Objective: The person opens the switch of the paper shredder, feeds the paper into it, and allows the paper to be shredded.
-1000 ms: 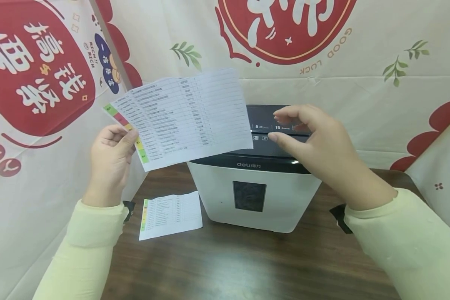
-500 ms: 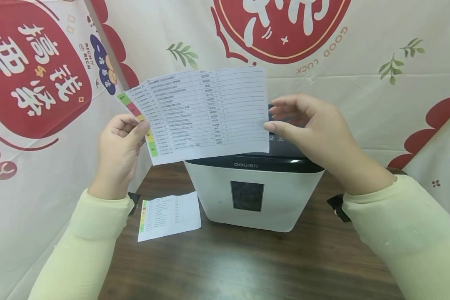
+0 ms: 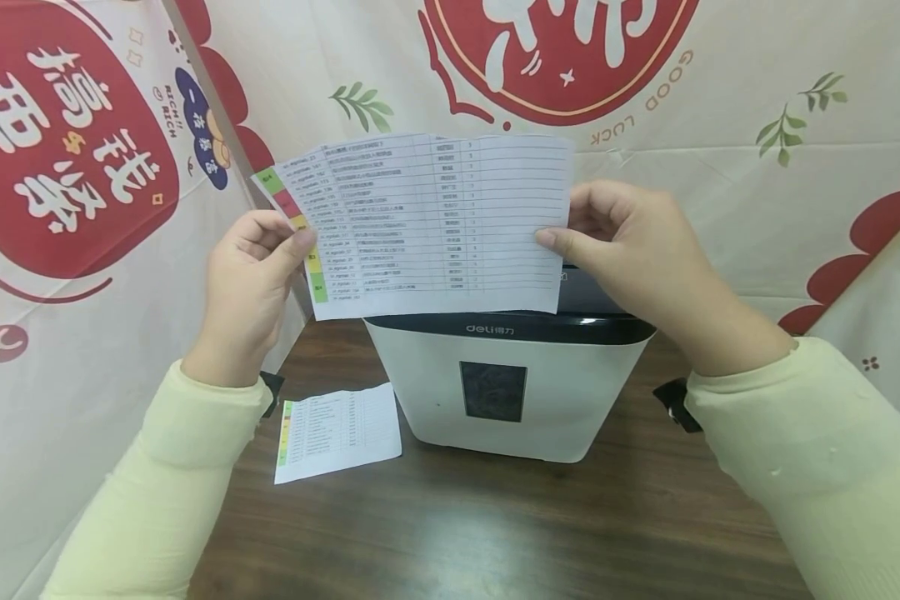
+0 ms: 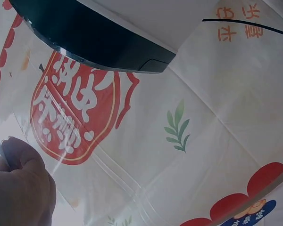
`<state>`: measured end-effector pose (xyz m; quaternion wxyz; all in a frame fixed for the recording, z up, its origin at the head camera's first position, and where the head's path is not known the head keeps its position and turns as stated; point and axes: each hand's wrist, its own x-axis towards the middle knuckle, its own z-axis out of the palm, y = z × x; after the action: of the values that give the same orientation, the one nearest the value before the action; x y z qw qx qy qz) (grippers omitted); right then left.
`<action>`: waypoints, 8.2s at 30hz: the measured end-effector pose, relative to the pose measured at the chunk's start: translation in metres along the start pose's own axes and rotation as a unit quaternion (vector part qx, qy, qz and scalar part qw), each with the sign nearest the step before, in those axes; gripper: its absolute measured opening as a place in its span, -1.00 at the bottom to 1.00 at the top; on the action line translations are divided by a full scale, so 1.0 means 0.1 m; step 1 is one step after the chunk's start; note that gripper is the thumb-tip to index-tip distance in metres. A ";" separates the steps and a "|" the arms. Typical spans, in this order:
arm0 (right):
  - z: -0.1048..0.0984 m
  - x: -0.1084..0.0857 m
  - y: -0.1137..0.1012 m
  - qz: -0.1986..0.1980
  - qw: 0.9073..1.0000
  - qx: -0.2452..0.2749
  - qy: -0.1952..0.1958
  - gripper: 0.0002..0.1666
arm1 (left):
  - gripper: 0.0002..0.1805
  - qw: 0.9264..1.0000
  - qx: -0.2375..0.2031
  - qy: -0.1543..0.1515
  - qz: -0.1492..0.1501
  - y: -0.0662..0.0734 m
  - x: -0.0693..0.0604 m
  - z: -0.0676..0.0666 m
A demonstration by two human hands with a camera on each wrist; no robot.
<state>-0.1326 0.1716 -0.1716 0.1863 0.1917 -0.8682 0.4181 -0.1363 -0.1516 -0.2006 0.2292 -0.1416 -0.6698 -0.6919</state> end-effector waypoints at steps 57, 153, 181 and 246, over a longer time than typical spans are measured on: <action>-0.09 0.27 0.38 0.060 0.997 -0.047 0.021 -0.50 | -0.86 0.984 0.166 -0.063 -0.030 -0.12 0.50 0.34; -0.05 0.15 0.58 0.068 0.995 -0.079 -0.007 -0.52 | -0.94 0.964 0.222 -0.130 -0.063 -0.33 0.43 0.36; 0.01 0.16 0.64 0.060 0.993 -0.102 -0.015 -0.55 | -0.92 0.955 0.242 -0.145 -0.092 -0.42 0.46 0.36; 0.05 0.24 0.66 0.050 0.984 -0.167 -0.046 -0.79 | -0.93 0.887 0.386 -0.229 -0.108 -0.26 0.63 0.43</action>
<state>-0.1862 0.2020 -0.2063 0.1546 0.1335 -0.9420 0.2664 -0.2079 -0.1167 -0.1886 0.0305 -0.1234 -0.9289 -0.3479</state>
